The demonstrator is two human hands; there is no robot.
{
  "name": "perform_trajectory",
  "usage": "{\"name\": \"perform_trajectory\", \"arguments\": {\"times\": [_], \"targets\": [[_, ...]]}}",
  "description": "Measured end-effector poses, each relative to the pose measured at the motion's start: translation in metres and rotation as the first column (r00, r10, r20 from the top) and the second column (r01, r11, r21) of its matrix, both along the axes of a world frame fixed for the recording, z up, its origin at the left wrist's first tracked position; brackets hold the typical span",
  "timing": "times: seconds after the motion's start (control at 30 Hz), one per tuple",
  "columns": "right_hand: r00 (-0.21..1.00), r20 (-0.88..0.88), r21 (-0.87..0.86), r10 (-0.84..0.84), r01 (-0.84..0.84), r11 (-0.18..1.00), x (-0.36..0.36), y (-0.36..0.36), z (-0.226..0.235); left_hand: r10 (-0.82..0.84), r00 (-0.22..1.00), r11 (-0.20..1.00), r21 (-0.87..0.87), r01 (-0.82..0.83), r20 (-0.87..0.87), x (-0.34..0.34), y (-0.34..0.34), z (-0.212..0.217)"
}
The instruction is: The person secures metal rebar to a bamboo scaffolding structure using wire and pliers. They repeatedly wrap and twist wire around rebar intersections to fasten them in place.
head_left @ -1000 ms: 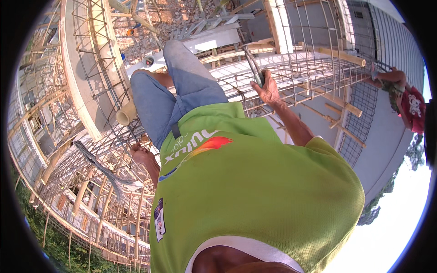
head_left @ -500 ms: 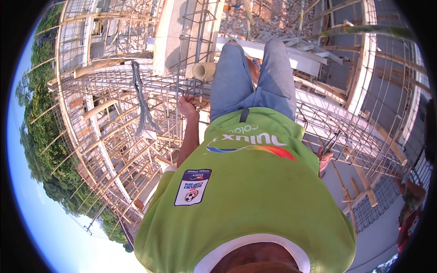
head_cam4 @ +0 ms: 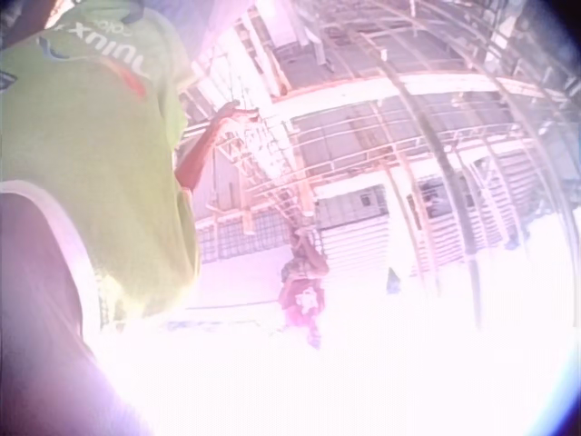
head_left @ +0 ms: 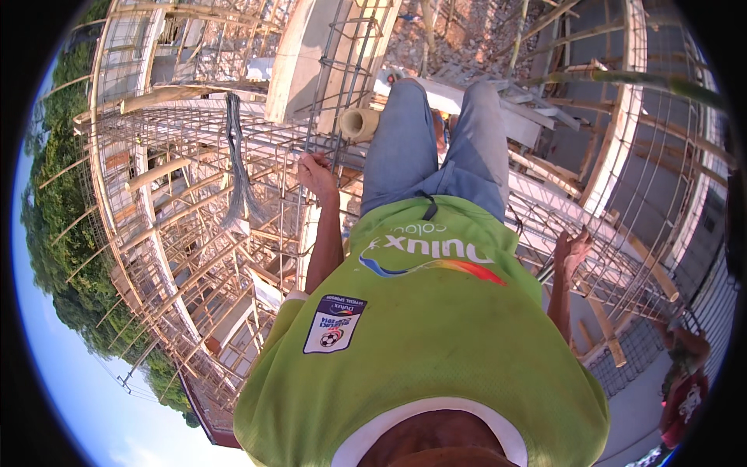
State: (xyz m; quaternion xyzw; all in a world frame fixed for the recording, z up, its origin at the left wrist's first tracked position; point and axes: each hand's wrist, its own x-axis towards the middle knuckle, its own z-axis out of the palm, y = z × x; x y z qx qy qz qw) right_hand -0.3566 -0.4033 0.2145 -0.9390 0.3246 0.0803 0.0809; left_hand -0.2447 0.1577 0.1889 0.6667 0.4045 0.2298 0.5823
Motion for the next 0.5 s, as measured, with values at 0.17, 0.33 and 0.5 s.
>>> {"name": "perform_trajectory", "arguments": {"times": [0.17,0.33,0.5], "targets": [[0.861,0.468,0.375,0.198,-0.396,0.838,0.149,0.096,0.006,-0.150,0.975,0.977,0.179,0.120,0.166,0.035,0.000,-0.004],[0.861,0.505,0.784,-0.065,-0.425,0.453,0.273,0.231,-0.062,-0.385,0.923,0.887,0.285,0.363,0.022,0.109,0.005,-0.001],[0.961,0.141,0.942,0.237,-0.203,0.267,0.350,0.336,-0.151,-0.454,0.848,0.863,0.102,0.495,-0.274,0.122,-0.002,-0.022]]}}
